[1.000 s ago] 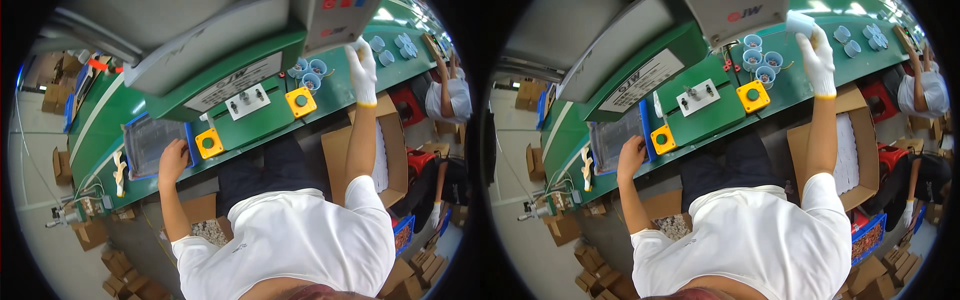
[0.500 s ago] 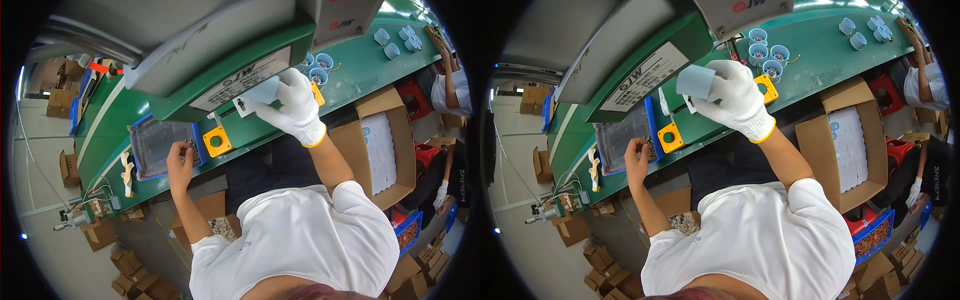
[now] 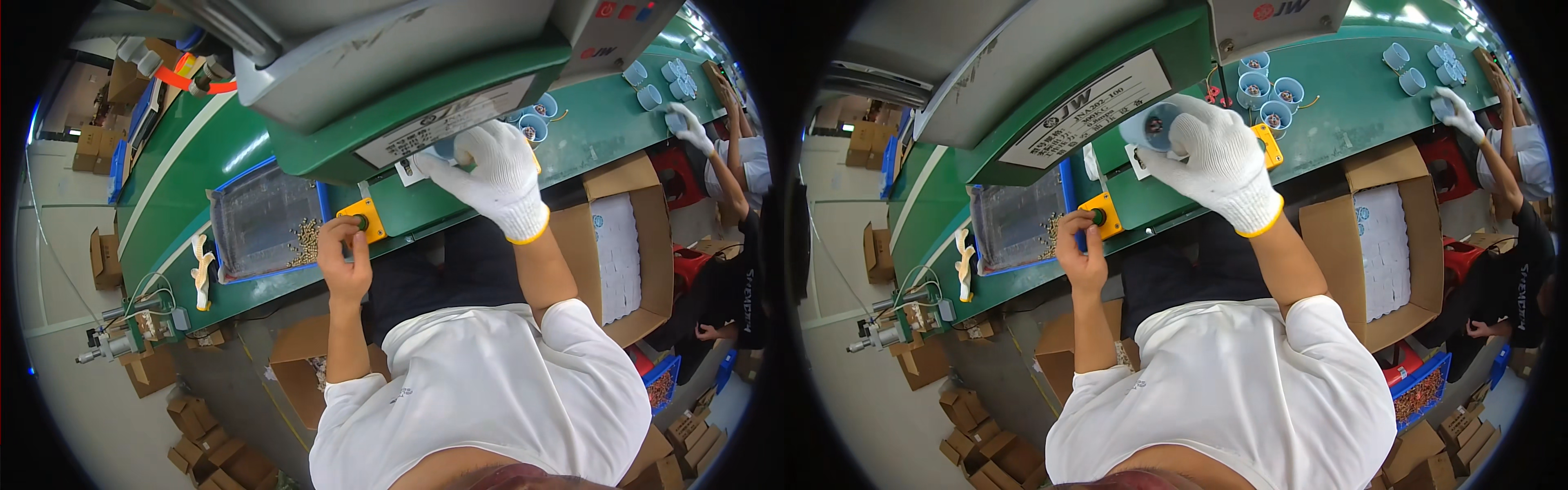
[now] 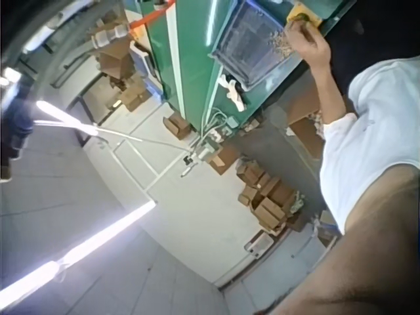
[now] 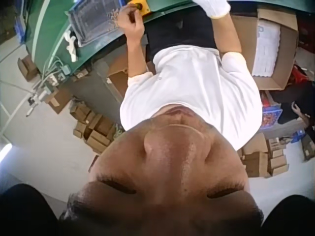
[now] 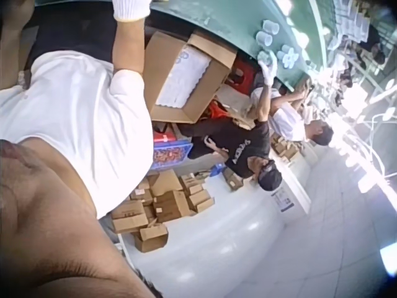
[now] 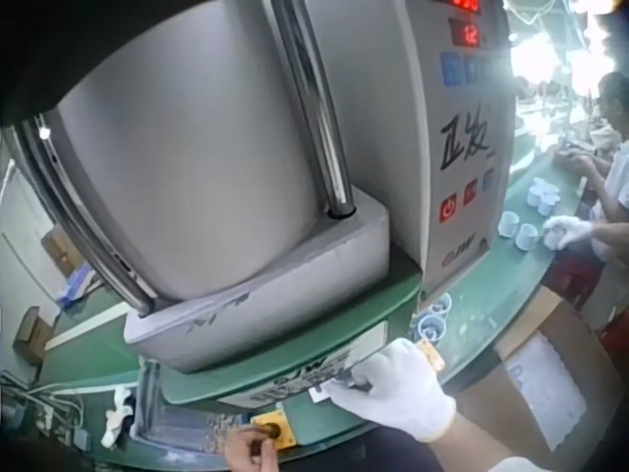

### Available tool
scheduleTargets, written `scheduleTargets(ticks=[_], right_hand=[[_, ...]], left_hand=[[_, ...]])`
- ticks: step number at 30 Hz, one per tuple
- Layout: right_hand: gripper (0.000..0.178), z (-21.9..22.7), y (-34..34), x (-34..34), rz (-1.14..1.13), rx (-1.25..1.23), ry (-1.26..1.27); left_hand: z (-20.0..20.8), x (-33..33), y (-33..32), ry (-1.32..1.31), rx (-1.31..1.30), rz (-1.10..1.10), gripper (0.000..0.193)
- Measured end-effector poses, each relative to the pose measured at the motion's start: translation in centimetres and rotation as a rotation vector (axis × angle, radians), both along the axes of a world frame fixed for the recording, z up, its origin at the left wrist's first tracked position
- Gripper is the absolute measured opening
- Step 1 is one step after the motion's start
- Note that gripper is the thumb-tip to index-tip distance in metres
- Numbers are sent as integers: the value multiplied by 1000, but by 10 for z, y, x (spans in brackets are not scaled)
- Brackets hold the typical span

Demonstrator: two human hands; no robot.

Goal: Manually place small metal components into a press machine and operate the machine to assemble electronic parts.

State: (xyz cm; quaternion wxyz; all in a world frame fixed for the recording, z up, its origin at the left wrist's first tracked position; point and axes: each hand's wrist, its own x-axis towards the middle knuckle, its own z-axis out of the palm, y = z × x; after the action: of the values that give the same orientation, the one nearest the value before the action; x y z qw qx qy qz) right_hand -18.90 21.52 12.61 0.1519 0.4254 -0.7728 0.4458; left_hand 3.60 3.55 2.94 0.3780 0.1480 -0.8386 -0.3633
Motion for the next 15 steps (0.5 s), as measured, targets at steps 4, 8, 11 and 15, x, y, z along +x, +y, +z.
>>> scheduleTargets(ticks=[4,8,11,15], right_hand=[[45,-13,-18,6,87,-251,-116],[34,-33,-26,12,101,-403,-214],[46,-26,-24,9,108,-432,-227],[44,-23,-26,4,79,-322,-24]], left_hand=[[-8,-8,4,-73,-43,-8,11],[-14,-7,3,-20,-132,-4,14],[-18,-5,-1,-8,-193,-24,8],[-17,-7,0,-5,-263,-14,9]])
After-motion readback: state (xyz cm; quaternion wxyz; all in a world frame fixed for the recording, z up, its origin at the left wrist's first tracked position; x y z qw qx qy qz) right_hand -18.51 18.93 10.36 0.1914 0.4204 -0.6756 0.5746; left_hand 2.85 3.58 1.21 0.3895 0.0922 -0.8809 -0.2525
